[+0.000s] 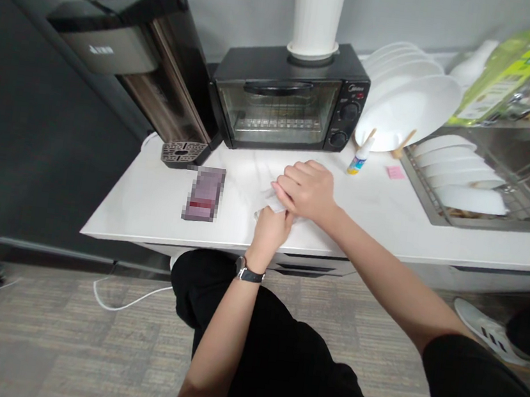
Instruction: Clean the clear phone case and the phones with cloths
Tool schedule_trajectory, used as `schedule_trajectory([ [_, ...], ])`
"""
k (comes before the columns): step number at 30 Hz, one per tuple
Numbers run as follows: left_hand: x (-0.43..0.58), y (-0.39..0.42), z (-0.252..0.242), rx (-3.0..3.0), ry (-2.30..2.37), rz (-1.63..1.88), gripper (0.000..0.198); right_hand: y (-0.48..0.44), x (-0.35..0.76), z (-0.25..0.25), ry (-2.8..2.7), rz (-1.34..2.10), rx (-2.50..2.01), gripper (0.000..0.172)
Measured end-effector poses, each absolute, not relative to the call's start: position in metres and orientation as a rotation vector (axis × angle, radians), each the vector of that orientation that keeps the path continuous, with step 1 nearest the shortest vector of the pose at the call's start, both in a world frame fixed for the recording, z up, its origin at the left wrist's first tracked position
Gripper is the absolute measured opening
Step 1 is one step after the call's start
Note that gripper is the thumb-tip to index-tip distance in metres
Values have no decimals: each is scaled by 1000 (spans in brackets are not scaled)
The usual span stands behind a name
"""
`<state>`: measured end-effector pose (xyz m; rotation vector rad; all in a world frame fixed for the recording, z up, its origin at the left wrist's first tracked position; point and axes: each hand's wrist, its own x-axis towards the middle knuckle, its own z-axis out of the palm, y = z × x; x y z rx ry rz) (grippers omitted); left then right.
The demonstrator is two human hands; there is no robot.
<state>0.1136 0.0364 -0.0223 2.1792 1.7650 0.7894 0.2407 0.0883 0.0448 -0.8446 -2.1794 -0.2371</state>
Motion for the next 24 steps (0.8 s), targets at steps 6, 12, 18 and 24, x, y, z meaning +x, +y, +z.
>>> schedule_trajectory([
  [6, 112, 36, -21, 2195, 1787, 776, 26, 97, 243, 41, -1787, -26, -1101, 66],
  [12, 112, 33, -22, 2275, 1845, 671, 22, 85, 244, 48, -2255, -193, -792, 57],
  [18, 112, 31, -16, 2216, 1853, 646, 39, 106, 244, 49, -1732, 364, -1141, 76],
  [24, 111, 31, -16, 2196, 1847, 670, 40, 96, 248, 47, -1786, 403, -1006, 75],
])
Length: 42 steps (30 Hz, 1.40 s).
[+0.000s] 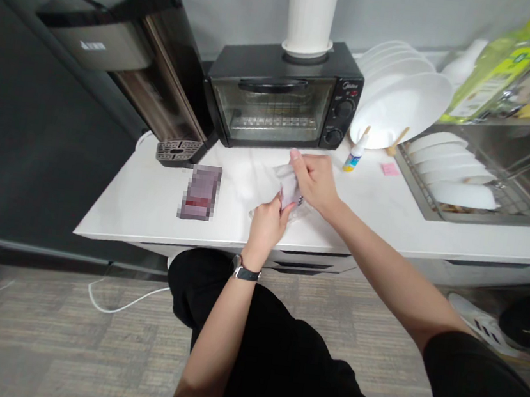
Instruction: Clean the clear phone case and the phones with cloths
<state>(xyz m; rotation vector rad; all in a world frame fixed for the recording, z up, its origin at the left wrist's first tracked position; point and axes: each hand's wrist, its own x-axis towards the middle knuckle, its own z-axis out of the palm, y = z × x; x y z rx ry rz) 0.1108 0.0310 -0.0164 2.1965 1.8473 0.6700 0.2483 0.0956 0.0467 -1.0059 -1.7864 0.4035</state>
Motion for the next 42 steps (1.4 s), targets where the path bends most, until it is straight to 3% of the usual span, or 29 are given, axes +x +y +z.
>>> schedule_trajectory([
  [4, 113, 33, -17, 2222, 1880, 579, 33, 83, 251, 57, -2204, -121, -744, 67],
  [7, 115, 32, -17, 2238, 1880, 557, 28, 82, 248, 60, -2381, -280, -613, 61],
  [10, 116, 31, -15, 2227, 1886, 558, 32, 89, 244, 57, -2235, -191, -772, 64],
  [15, 115, 30, -13, 2204, 1904, 595, 39, 105, 240, 48, -1779, 293, -1046, 69],
  [23, 114, 33, -17, 2205, 1878, 553, 37, 89, 248, 63, -2350, -126, -690, 61],
  [31, 114, 29, -16, 2206, 1895, 622, 37, 97, 236, 47, -1663, 359, -1034, 68],
  [38, 114, 31, -13, 2258, 1914, 423, 34, 79, 241, 54, -2282, -214, -704, 57],
  [42, 114, 30, -14, 2236, 1904, 561, 32, 84, 236, 53, -2013, -186, -1029, 64],
])
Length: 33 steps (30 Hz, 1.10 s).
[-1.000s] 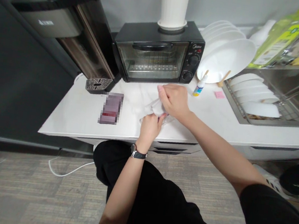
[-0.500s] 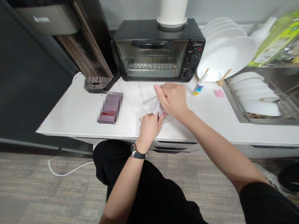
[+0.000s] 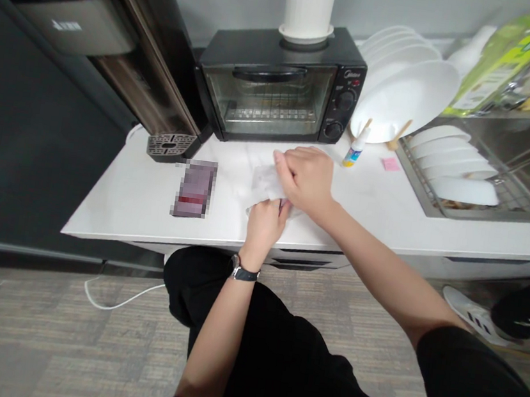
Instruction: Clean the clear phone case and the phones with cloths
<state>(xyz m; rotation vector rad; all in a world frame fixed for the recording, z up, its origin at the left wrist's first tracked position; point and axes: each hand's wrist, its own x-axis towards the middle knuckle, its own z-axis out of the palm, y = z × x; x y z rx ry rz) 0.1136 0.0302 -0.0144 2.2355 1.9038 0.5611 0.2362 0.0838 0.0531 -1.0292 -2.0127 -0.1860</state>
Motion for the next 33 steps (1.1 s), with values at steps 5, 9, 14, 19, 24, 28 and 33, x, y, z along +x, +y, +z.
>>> schedule_trajectory([
  [5, 111, 31, -20, 2237, 1837, 635, 21, 79, 235, 46, -2138, -298, -882, 55],
  [9, 112, 31, -22, 2247, 1845, 654, 23, 77, 240, 45, -2278, -350, -735, 51],
  [14, 112, 30, -20, 2242, 1868, 563, 29, 79, 242, 46, -2106, -390, -869, 54],
  [19, 111, 30, -18, 2245, 1875, 552, 33, 79, 244, 50, -2152, -387, -894, 56],
  [24, 111, 29, -19, 2255, 1864, 560, 27, 80, 244, 50, -2239, -389, -788, 52],
  [28, 111, 29, -21, 2242, 1862, 578, 27, 80, 242, 48, -2076, -372, -903, 55],
  [33, 110, 28, -20, 2242, 1878, 599, 27, 81, 240, 45, -2150, -429, -802, 54],
])
